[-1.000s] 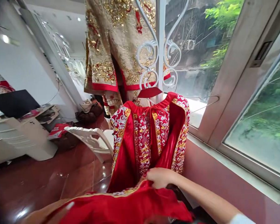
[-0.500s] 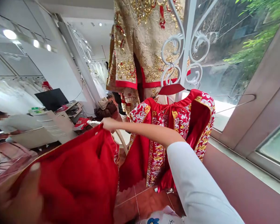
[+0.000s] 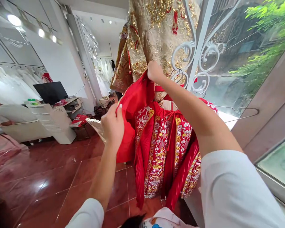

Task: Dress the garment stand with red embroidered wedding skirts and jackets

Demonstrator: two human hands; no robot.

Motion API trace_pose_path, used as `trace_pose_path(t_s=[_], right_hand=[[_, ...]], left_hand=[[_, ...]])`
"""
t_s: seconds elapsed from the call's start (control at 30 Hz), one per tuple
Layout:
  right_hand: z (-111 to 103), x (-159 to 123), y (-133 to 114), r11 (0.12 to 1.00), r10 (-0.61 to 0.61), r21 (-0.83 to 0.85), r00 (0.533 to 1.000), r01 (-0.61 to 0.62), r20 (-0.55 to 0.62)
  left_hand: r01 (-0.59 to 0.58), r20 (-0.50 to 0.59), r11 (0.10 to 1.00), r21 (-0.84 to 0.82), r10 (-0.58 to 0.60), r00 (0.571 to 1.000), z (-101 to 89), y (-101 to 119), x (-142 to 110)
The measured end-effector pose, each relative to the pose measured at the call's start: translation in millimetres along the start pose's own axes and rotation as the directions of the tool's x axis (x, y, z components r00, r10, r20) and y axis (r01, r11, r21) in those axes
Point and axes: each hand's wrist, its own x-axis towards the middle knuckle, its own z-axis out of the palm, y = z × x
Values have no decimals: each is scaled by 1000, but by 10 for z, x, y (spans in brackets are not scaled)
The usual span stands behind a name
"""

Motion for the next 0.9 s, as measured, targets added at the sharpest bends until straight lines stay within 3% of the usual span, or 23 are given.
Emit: trace_pose_path(t_s=[0.07, 0.13, 0.27, 0.37, 0.4, 0.47, 0.53, 0.57, 0.6, 0.63, 0.7, 0.8, 0.83, 0.9], right_hand=[[-107, -143, 81, 994, 47, -100, 999, -47, -7], [-151, -313, 125, 978, 23, -207, 998, -12, 53], [-102, -552, 205, 931, -53, -356, 994, 84, 95], [-49, -596, 258, 922, -92, -373, 995, 103, 47], [-41, -595, 269, 925, -102, -364, 994, 106, 30], [-48, -589, 278, 936, -119, -330, 992, 122, 28], [-79, -581, 278, 954, -128, -267, 990, 138, 53], [-101, -576, 278, 964, -133, -224, 989, 145, 68], [-127, -570, 279, 972, -139, -176, 987, 153, 85], [-154, -563, 283, 978, -150, -129, 983, 163, 103], [-208, -551, 297, 982, -175, -53, 975, 184, 135], [-275, -543, 319, 981, -189, -4, 968, 192, 163], [-290, -541, 320, 982, -184, -5, 967, 187, 177], [-313, -536, 307, 982, -174, -25, 956, 185, 234]], left_hand=[[-27, 120, 999, -38, 32, 992, 192, 165, -245], [-65, 272, 995, -82, 85, 959, 443, 266, -561], [-30, 429, 996, -80, 62, 901, 893, 268, -1175], [55, 520, 994, -93, 2, 854, 904, 196, -1359], [64, 509, 991, -119, 6, 861, 840, 184, -1330], [41, 375, 985, -169, 26, 926, 677, 197, -1119], [-6, 158, 985, -170, 33, 987, 569, 254, -731], [-15, 107, 986, -169, 33, 994, 563, 293, -495], [-10, 136, 980, -199, 38, 990, 593, 332, -250], [0, 233, 962, -273, 66, 970, 654, 370, -11], [43, 443, 870, -491, 206, 872, 824, 435, 403], [171, 587, 716, -677, 384, 713, 1040, 491, 779], [204, 609, 702, -682, 391, 690, 1082, 497, 846], [190, 577, 732, -655, 321, 751, 1133, 496, 928]])
